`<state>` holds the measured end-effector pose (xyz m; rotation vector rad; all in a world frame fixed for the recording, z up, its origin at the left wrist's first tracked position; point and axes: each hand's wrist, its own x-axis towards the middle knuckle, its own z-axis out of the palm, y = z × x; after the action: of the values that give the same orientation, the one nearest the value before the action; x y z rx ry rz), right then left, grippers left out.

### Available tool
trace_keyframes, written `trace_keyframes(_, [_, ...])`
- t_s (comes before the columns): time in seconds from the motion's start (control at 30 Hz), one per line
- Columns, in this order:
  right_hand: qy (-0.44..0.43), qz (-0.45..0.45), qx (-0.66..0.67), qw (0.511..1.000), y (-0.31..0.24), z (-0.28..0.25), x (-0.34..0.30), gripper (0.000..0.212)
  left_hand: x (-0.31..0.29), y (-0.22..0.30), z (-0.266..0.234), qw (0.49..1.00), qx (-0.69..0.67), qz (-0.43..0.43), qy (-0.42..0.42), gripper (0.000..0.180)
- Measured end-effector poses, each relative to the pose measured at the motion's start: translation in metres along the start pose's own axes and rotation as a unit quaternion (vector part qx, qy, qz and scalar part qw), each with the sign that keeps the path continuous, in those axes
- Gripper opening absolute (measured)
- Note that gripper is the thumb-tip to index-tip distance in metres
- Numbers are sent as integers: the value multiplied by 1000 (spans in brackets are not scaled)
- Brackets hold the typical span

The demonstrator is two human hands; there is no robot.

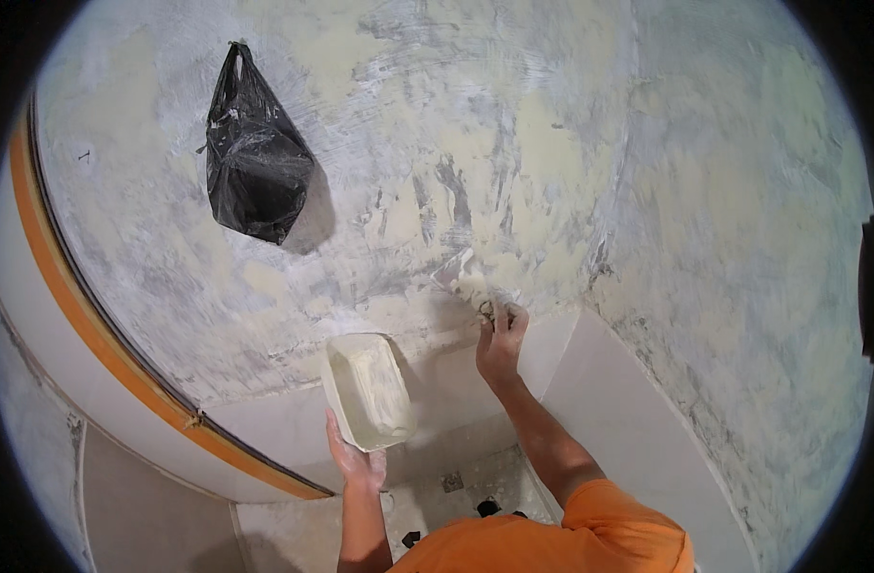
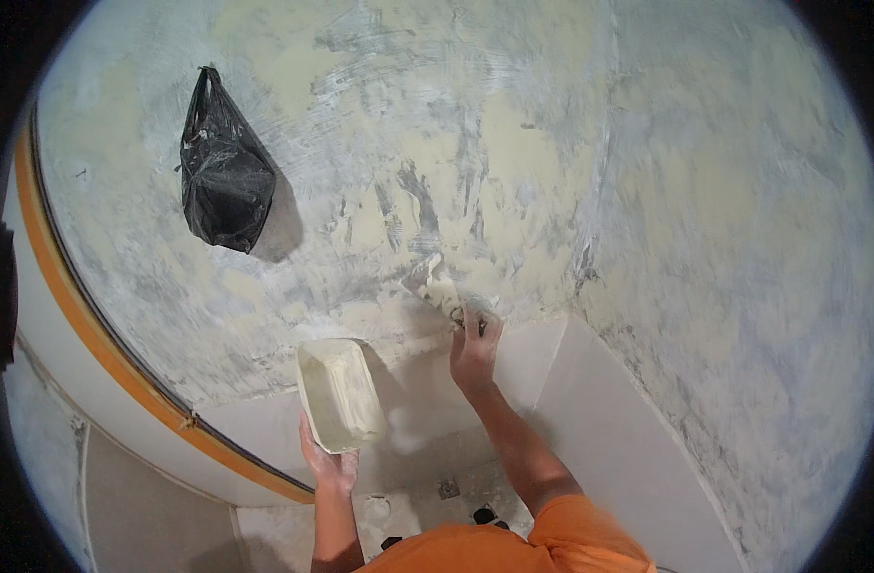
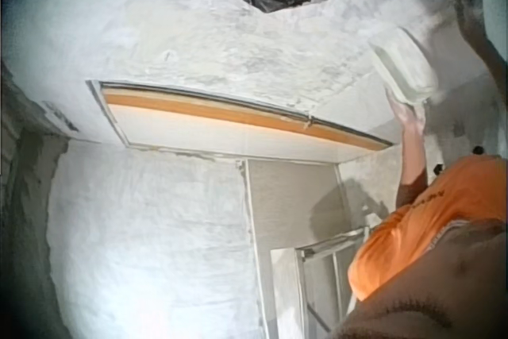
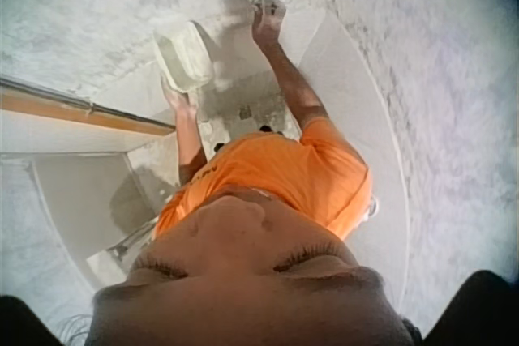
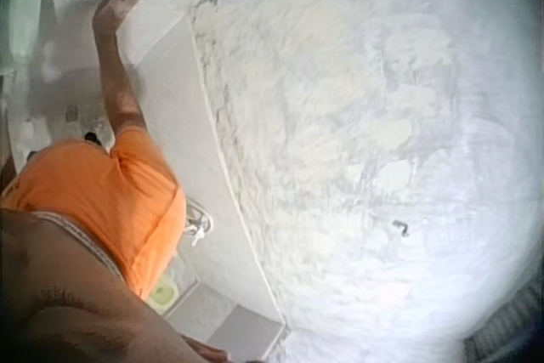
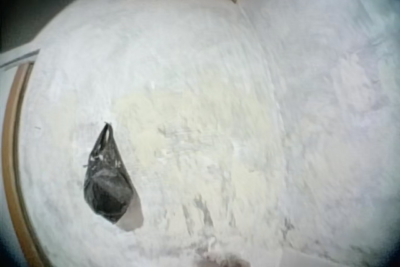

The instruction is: The person applies putty to a wall using a putty knife and then refills the container with water and powder.

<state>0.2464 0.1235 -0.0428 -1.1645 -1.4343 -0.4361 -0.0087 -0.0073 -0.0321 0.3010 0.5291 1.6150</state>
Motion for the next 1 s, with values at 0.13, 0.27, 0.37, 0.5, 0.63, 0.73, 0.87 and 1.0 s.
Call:
trace_keyframes(0.13, [61,-5,37,997,-37,-3,61,44,10,-4,-13,1000,22,-10,-5,55])
trace_keyframes(0.27, [3,43,89,995,-66,8,91,52,16,-11,-10,998,39,-6,43,56])
trace_keyframes(0.37, [-40,62,60,995,-47,25,59,55,14,-17,-9,998,50,-14,43,57])
trace_keyframes(0.5, [-47,73,49,995,-11,39,-49,54,22,-17,-27,999,40,7,26,57])
trace_keyframes(0.63, [-88,131,87,984,-10,14,-92,45,11,-9,-19,999,28,-4,46,59])
trace_keyframes(0.73, [-19,66,132,989,-41,9,-13,43,14,-5,-20,997,45,7,58,61])
trace_keyframes(0.87, [-4,73,107,992,-60,2,66,43,16,-10,-5,997,52,14,54,61])
trace_keyframes(1.0, [-57,64,51,995,-37,18,17,47,9,-8,-2,998,46,3,30,61])
